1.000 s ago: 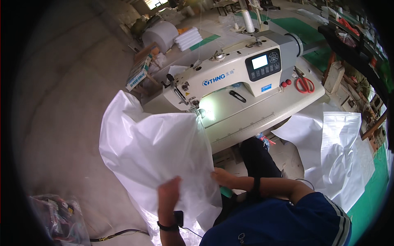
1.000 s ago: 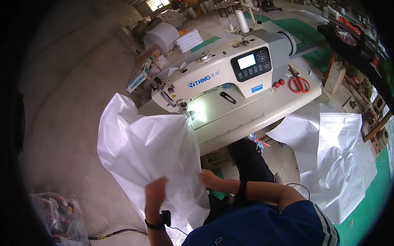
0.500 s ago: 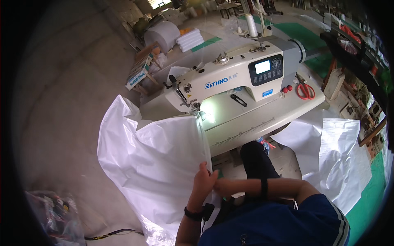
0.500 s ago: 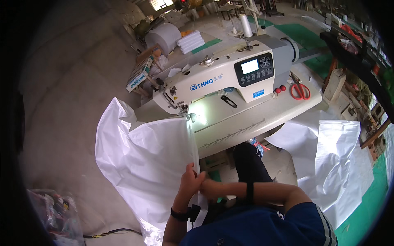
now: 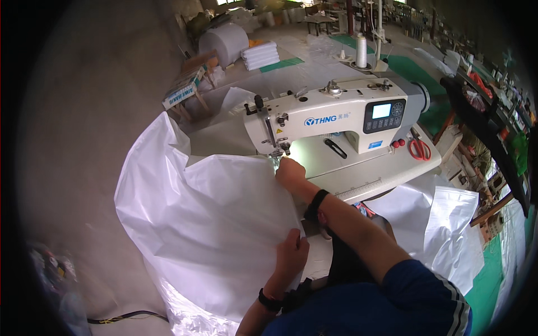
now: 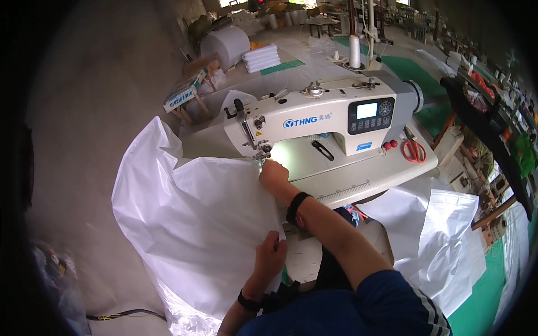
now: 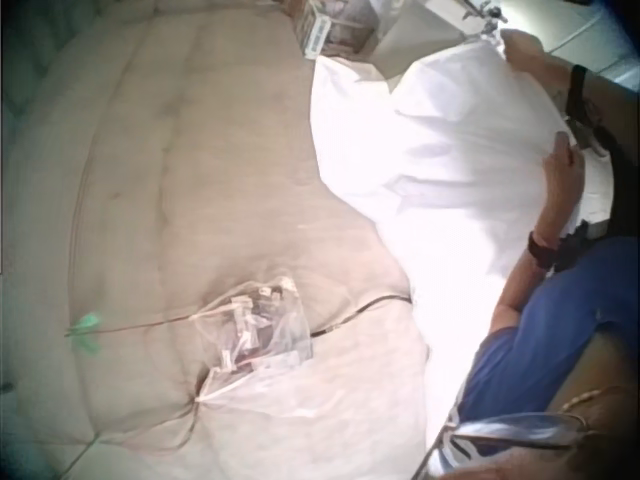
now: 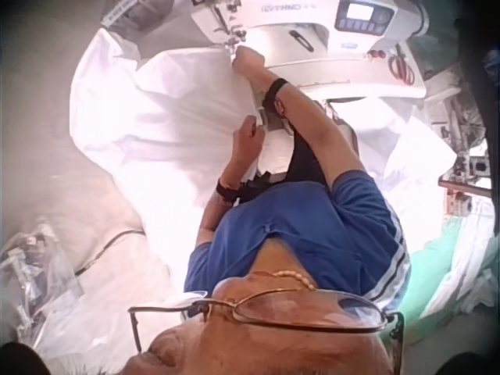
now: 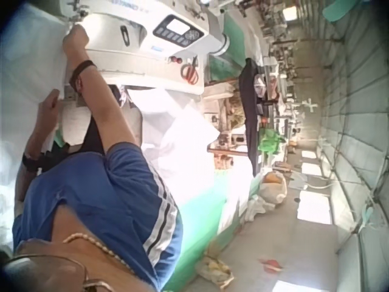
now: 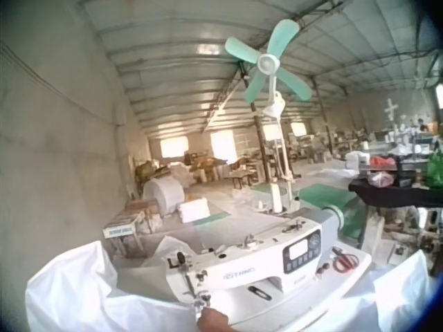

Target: The person is sewing plastic sheets together using an industrial sewing machine.

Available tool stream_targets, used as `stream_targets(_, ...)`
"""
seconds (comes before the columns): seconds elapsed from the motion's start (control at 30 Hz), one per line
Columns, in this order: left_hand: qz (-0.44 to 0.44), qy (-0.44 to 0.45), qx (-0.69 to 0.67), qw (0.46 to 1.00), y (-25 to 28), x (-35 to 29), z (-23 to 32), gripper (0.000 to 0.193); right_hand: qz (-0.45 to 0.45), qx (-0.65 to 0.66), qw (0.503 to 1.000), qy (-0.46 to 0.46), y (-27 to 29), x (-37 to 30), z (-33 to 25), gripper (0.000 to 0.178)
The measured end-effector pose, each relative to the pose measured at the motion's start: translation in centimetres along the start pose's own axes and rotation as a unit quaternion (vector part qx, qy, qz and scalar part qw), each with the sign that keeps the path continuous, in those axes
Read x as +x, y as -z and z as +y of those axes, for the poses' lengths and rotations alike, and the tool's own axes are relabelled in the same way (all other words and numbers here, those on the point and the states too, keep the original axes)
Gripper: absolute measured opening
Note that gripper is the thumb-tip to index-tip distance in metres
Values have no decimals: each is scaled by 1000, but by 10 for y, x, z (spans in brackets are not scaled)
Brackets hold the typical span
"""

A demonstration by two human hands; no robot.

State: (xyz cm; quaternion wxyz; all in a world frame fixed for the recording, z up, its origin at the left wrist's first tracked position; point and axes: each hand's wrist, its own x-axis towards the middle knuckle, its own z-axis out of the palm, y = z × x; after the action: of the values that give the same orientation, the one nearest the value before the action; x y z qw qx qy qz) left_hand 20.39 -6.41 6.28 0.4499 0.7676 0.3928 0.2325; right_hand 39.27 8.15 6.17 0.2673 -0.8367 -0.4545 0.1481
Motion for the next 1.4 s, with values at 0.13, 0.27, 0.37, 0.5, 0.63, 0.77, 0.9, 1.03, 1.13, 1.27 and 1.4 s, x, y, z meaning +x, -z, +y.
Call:
stream_targets(0.13, 16, -15, -22, 1000, -2, -2, -12, 16, 57, -20, 998, 4, -19, -8, -5, 19)
stream_targets(0.27, 27, -19, -34, 999, -4, -4, -26, 16, 86, -97, 986, 103, -29, -21, -4, 18)
stream_targets(0.37, 11, 11, -55, 998, -6, -5, -35, 16, 70, -148, 975, 150, -30, -23, -2, 20)
stream_targets(0.5, 5, 18, -106, 994, -7, -7, -44, 15, 40, -165, 975, 146, -26, -19, -1, 21)
stream_targets(0.63, -17, 76, -159, 984, -6, -8, -50, 14, 51, -212, 966, 140, -22, -21, 3, 18)
stream_targets(0.77, -2, 44, -62, 997, -2, -2, -46, 19, 51, -206, 965, 157, -18, -23, 2, 20)
stream_targets(0.9, 24, 30, 21, 999, 6, -1, -30, 19, 65, -132, 980, 132, -12, -37, -3, 23)
stream_targets(1.03, 121, -68, 144, 980, 9, -10, -10, 16, 65, 282, 957, 26, -19, -95, 23, 26)
stream_targets(1.13, 140, -116, 194, 964, 3, -14, 4, 16, -125, 513, 846, 73, -51, -160, 63, 27)
stream_targets(1.27, 133, -86, 307, 939, -5, -19, 13, 18, -219, 546, 779, 219, -114, -202, 91, 25)
stream_targets(1.4, 107, -56, 351, 929, -2, -29, 9, 19, -234, 391, 860, 231, -115, -192, 87, 22)
